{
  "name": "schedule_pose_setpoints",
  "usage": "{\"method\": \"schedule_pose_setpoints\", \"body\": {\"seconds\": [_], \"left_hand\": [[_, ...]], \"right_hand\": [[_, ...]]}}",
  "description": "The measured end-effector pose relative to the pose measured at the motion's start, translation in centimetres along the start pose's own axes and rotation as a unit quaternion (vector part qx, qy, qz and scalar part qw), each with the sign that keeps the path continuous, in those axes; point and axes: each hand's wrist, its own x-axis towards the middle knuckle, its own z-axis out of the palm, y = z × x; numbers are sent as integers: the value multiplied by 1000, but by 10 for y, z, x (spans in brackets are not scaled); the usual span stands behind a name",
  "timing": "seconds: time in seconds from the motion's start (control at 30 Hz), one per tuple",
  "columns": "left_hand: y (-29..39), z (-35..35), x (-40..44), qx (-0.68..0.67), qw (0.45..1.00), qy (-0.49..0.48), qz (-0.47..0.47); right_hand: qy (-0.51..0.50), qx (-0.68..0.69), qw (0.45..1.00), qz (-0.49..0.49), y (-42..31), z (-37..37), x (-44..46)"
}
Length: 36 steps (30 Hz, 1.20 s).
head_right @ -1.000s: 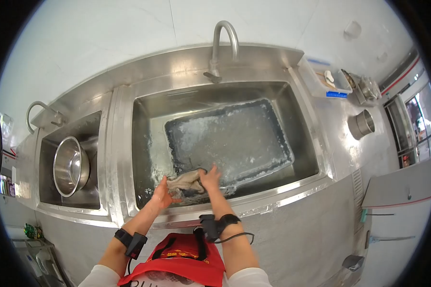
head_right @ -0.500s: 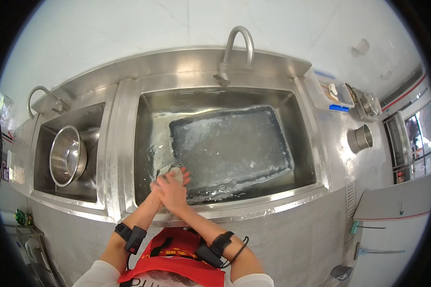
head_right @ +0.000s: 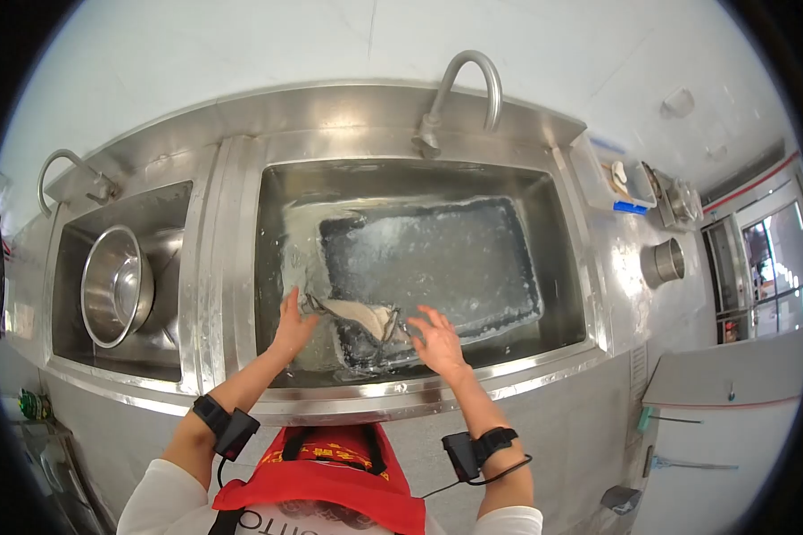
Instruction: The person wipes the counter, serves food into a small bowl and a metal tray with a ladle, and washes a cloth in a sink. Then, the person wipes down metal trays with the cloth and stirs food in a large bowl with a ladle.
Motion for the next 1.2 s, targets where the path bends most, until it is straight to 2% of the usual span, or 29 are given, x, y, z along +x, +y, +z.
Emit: {"method": "schedule_pose_setpoints", "body": {"seconds": [0.03,0.1,0.13,0.2,0.23,0.33,0.37,0.4,0.5,0.6,0.7,0.8,0.87,0.9,0.97,1.0,1.1,1.2], "left_hand": [[13,-3,0,114,990,-22,85],[37,-8,1,334,906,-66,251],[37,-5,4,344,900,-139,230],[31,4,8,357,872,-282,182],[26,8,9,352,875,-283,174],[13,12,2,345,880,-295,140],[11,13,-1,347,880,-297,128],[11,14,-2,348,881,-299,117],[21,17,-12,338,909,-214,121],[12,24,-1,195,939,-153,237],[49,-5,18,-53,961,-248,108],[70,-35,37,-166,963,-209,27],[102,-48,31,-161,972,-158,71],[116,-52,28,-159,974,-132,94],[134,-55,27,-126,965,-27,227],[137,-55,27,-109,951,26,288],[135,-56,34,-49,944,49,324],[128,-54,29,-57,990,-63,114]], "right_hand": [[18,44,999,10,-10,1,6],[-66,137,988,11,-33,23,16],[-108,184,977,12,-42,36,19],[-121,65,990,32,-48,71,20],[-128,6,991,41,-48,82,21],[-243,29,958,152,-41,93,27],[-178,73,975,115,-36,90,23],[-172,111,972,116,-37,76,26],[-162,206,960,98,-54,16,41],[-128,258,956,50,-71,-39,49],[-41,257,965,41,-77,-84,49],[16,189,980,58,-77,-104,49],[33,143,987,69,-75,-104,49],[33,169,981,91,-71,-99,50],[30,221,966,133,-58,-81,53],[-10,244,962,125,-50,-78,55],[-118,292,944,102,-27,-69,56],[-187,293,934,77,-15,-54,57]]}}
